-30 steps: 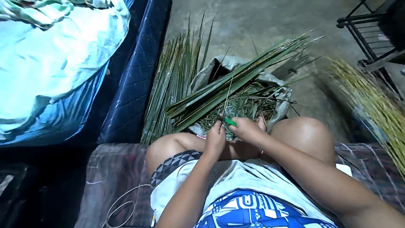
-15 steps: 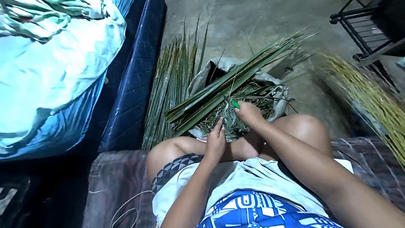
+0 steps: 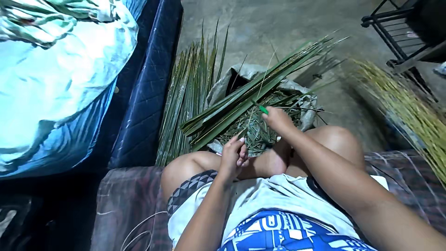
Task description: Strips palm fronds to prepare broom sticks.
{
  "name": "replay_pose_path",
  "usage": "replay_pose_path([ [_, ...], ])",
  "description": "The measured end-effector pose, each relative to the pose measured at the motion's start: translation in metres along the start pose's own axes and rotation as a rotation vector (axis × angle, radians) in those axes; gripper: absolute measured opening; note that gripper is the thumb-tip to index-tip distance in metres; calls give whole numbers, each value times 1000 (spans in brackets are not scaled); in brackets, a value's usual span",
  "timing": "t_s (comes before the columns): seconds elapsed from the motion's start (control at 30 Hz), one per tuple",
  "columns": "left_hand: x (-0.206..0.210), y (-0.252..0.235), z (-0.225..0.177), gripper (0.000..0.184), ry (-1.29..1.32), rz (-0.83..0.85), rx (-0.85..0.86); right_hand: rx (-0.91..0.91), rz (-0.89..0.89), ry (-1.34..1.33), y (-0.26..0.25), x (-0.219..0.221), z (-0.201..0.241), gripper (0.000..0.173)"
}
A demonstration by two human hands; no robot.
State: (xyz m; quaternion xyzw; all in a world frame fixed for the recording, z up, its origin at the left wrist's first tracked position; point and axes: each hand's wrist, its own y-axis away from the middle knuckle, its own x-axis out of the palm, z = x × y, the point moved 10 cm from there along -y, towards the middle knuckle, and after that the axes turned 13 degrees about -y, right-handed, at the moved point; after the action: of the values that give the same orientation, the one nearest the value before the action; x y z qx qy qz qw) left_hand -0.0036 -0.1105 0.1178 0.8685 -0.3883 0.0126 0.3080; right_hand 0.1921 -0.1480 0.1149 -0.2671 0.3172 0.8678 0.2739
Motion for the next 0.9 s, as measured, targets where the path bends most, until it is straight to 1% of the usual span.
replay_pose_path([
  [0.07, -1, -1, 1, 34, 41, 5, -9, -13, -15, -32, 3, -5, 4, 27],
  [0.1, -1, -3, 2, 31, 64, 6, -12, -38, 19, -42, 11, 0, 9, 27],
  [0.13, -2, -4, 2, 29, 86, 6, -12, -66, 83, -34, 21, 9, 14, 26],
  [0.2, -3, -5, 1, 25, 122, 8, -19, -96, 266, 19, 48, 34, 25, 29],
  [0.27, -3, -5, 2, 23, 162, 26, -26, -119, 360, 81, 64, 47, 31, 32],
  [0.33, -1, -4, 3, 23, 189, 38, -41, -106, 318, 106, 57, 42, 27, 32],
  [0.4, 0, -2, 4, 24, 177, 29, -71, -73, 201, 84, 31, 25, 13, 31],
  [0.5, 3, -1, 6, 25, 142, 38, -79, 19, 60, -42, 3, 2, -7, 30],
  [0.57, 4, 0, 7, 26, 94, 47, -73, 51, 9, -125, 0, -5, -10, 29],
  [0.73, 9, 4, 7, 24, 58, 84, -55, 51, -91, -180, 5, -25, -13, 30],
  [0.8, 9, 3, 7, 24, 63, 84, -52, 16, -94, -163, 7, -28, -10, 27],
  [0.83, 9, 3, 7, 26, 69, 80, -51, -11, -63, -139, 10, -25, -6, 26],
  [0.9, 8, 2, 4, 31, 97, 74, -54, -78, 66, -74, 18, -4, 5, 24],
])
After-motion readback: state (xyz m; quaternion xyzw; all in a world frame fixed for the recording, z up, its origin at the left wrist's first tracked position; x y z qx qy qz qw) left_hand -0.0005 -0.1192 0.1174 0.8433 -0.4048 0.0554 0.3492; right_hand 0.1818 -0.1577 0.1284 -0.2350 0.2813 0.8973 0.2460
